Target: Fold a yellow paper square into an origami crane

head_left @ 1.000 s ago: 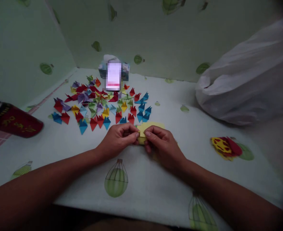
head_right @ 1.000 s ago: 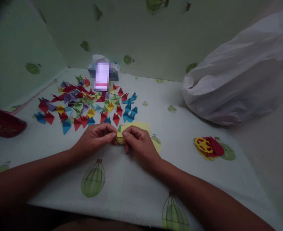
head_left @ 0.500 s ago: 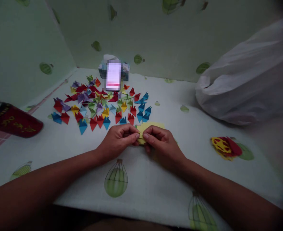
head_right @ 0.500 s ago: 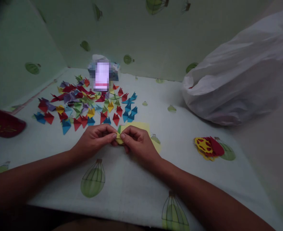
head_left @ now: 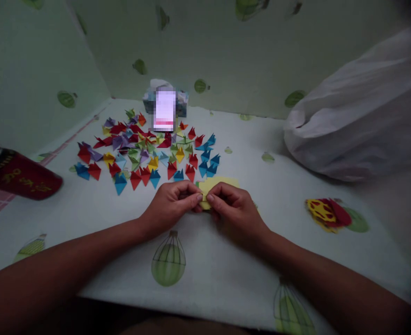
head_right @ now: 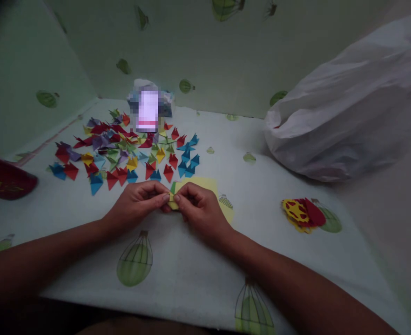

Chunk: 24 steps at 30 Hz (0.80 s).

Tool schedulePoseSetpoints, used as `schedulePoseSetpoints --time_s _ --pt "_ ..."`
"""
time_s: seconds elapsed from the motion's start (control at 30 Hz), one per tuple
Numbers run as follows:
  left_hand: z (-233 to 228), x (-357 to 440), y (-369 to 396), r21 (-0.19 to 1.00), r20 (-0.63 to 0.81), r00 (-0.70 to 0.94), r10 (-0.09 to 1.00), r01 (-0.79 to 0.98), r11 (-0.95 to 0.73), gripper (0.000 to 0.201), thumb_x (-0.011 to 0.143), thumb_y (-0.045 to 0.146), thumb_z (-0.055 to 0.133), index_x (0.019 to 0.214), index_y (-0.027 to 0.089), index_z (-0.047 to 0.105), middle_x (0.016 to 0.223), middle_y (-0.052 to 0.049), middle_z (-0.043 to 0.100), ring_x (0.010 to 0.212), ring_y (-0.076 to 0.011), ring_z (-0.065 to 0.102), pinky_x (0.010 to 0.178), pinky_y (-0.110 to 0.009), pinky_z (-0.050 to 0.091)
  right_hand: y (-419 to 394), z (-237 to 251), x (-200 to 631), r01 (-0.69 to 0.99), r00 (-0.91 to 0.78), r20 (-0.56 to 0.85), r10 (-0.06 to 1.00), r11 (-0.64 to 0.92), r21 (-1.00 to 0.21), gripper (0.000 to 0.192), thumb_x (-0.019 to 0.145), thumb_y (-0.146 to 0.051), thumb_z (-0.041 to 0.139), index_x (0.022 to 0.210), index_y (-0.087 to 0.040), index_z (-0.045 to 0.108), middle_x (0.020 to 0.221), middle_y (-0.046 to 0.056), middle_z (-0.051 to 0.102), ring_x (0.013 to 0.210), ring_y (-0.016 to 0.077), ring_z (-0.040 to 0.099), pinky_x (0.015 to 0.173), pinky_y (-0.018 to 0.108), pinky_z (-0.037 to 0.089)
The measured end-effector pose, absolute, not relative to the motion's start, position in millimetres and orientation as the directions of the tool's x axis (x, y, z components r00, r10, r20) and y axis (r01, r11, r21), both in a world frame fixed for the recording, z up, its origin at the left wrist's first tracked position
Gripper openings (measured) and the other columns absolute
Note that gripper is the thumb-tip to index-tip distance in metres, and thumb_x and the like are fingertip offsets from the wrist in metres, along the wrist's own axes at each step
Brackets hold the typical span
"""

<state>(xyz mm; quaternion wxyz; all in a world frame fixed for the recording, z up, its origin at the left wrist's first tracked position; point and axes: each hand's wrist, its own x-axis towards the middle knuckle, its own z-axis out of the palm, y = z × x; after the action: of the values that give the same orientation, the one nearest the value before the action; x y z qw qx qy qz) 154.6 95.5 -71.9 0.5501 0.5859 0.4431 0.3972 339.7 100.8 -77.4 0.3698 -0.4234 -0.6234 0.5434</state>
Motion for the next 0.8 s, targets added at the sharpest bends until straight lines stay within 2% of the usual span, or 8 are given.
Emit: schedulePoseSetpoints --time_s 0.23,0.43,0.57,0.7,0.8 --pt "-74.1 153.4 95.9 0.997 -0.012 0.320 0.947 0.078 -0.013 0.015 0.084 0.029 0.066 0.084 0.014 0.067 0.071 -0.002 0.070 0.065 -0.0125 0.068 0.064 -0.023 0.054 100.0 -80.3 339.7 0.306 -0.330 0.202 0.922 0.307 -0.901 0.018 0.087 -0.024 0.057 0.069 -0.019 0.057 0.062 -0.001 0.055 0.056 0.0111 0.044 0.052 0.025 0.034" --pt "-72.8 151.1 96.7 0.976 0.063 0.359 0.931 0.173 -0.132 0.017 0.087 0.029 0.062 0.083 0.013 0.067 0.069 -0.002 0.067 0.063 -0.0110 0.063 0.060 -0.021 0.049 95.8 -84.4 337.5 0.368 -0.322 0.323 0.890 0.432 -0.823 0.020 0.086 -0.020 0.059 0.067 -0.019 0.054 0.060 -0.003 0.052 0.054 0.0101 0.042 0.053 0.025 0.034" --pt "-70.2 152.3 95.1 0.961 0.072 0.344 0.936 0.228 -0.158 0.018 0.089 0.028 0.059 0.079 0.014 0.064 0.061 0.001 0.062 0.056 -0.0098 0.059 0.055 -0.020 0.046 95.7 -81.7 338.1 0.299 -0.351 0.239 0.906 0.350 -0.888 0.020 0.088 -0.025 0.058 0.069 -0.019 0.056 0.061 -0.003 0.052 0.055 0.0105 0.043 0.053 0.025 0.034" --pt "-70.4 153.0 95.4 0.975 0.008 0.334 0.942 0.205 -0.081 0.020 0.089 0.030 0.059 0.079 0.014 0.063 0.060 0.001 0.062 0.055 -0.0101 0.059 0.056 -0.021 0.046 97.7 -76.8 339.8 0.223 -0.407 0.062 0.911 0.165 -0.961 0.026 0.090 -0.030 0.057 0.066 -0.019 0.053 0.058 -0.004 0.049 0.053 0.0100 0.040 0.052 0.025 0.033" --pt "-71.2 153.3 97.1 0.988 -0.033 0.347 0.937 0.151 -0.021 0.022 0.089 0.033 0.059 0.079 0.014 0.062 0.061 0.001 0.062 0.055 -0.0096 0.058 0.055 -0.020 0.046 99.2 -74.9 339.8 0.231 -0.420 0.035 0.907 0.144 -0.962 0.030 0.090 -0.030 0.056 0.063 -0.019 0.049 0.057 -0.004 0.046 0.053 0.0096 0.038 0.052 0.025 0.032"
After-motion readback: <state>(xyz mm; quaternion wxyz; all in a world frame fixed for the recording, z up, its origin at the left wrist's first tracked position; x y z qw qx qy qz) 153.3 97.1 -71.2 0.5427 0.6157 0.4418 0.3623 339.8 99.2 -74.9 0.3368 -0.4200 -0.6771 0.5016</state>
